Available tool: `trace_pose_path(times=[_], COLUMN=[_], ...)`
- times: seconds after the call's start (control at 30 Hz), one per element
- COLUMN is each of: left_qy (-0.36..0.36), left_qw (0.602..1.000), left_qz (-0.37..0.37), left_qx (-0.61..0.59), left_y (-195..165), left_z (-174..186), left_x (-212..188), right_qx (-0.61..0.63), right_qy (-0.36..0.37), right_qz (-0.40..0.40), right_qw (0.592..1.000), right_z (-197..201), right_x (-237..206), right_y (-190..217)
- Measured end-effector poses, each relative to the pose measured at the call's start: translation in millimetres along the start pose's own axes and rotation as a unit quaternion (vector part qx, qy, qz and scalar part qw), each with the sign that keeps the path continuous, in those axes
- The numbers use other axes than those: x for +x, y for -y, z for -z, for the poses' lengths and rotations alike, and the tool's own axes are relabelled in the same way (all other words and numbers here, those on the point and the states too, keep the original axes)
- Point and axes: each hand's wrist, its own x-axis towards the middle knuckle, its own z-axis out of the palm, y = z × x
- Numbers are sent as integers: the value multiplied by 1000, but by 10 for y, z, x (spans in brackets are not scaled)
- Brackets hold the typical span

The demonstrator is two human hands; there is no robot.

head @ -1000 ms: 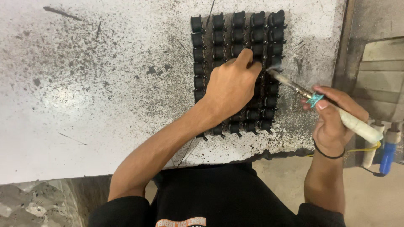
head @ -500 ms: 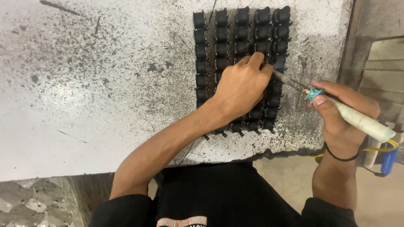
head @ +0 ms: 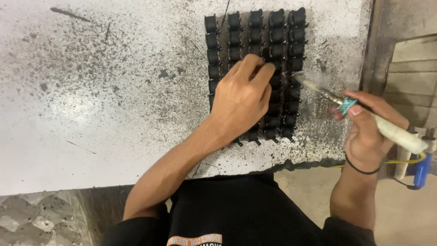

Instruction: The person tests black plastic-motor components on a workbench using red test probes, then transfers the parts from trays onto the bench and arranges them in rows. The person then uses a soldering iron to solder the arranged components one by one.

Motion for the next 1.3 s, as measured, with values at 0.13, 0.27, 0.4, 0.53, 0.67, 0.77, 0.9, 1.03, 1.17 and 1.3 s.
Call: trace_pose_path(times=[0.13, 0.27, 0.4, 0.53, 0.67, 0.77, 0.9, 1.03, 1.17, 1.3], left_qy=[90, 66, 73, 100, 111, 117, 111, 99, 81, 27], left_qw=[996, 997, 996, 993, 991, 991, 993, 995, 996, 999], left_qz=[26, -10, -21, -19, -27, -25, -26, -15, 23, -16], left_qx=[9, 35, 46, 60, 65, 56, 36, 4, -8, 37], left_y=[-5, -2, 16, 1, -34, -27, -2, -38, -118, -159], left_z=[-57, -204, -280, -326, -357, -383, -416, -328, -49, 144], left_x=[-104, -160, -156, -116, -112, -125, -99, -22, -51, -200], right_qx=[15, -13, -50, -127, -187, -244, -257, -276, -158, 11], right_qy=[12, 25, 39, 43, 58, 77, 91, 117, 53, -13], right_qz=[12, 19, 11, 5, 8, 30, 47, 35, 11, -4], right_qw=[1000, 999, 998, 991, 981, 966, 961, 953, 986, 1000], right_z=[120, 207, 162, 40, -59, -106, -136, -69, 54, 116], right_x=[-241, -318, -253, -186, -108, -71, -54, -50, -131, -316], right_y=[-257, -327, -218, 5, 196, 288, 343, 354, 248, -59])
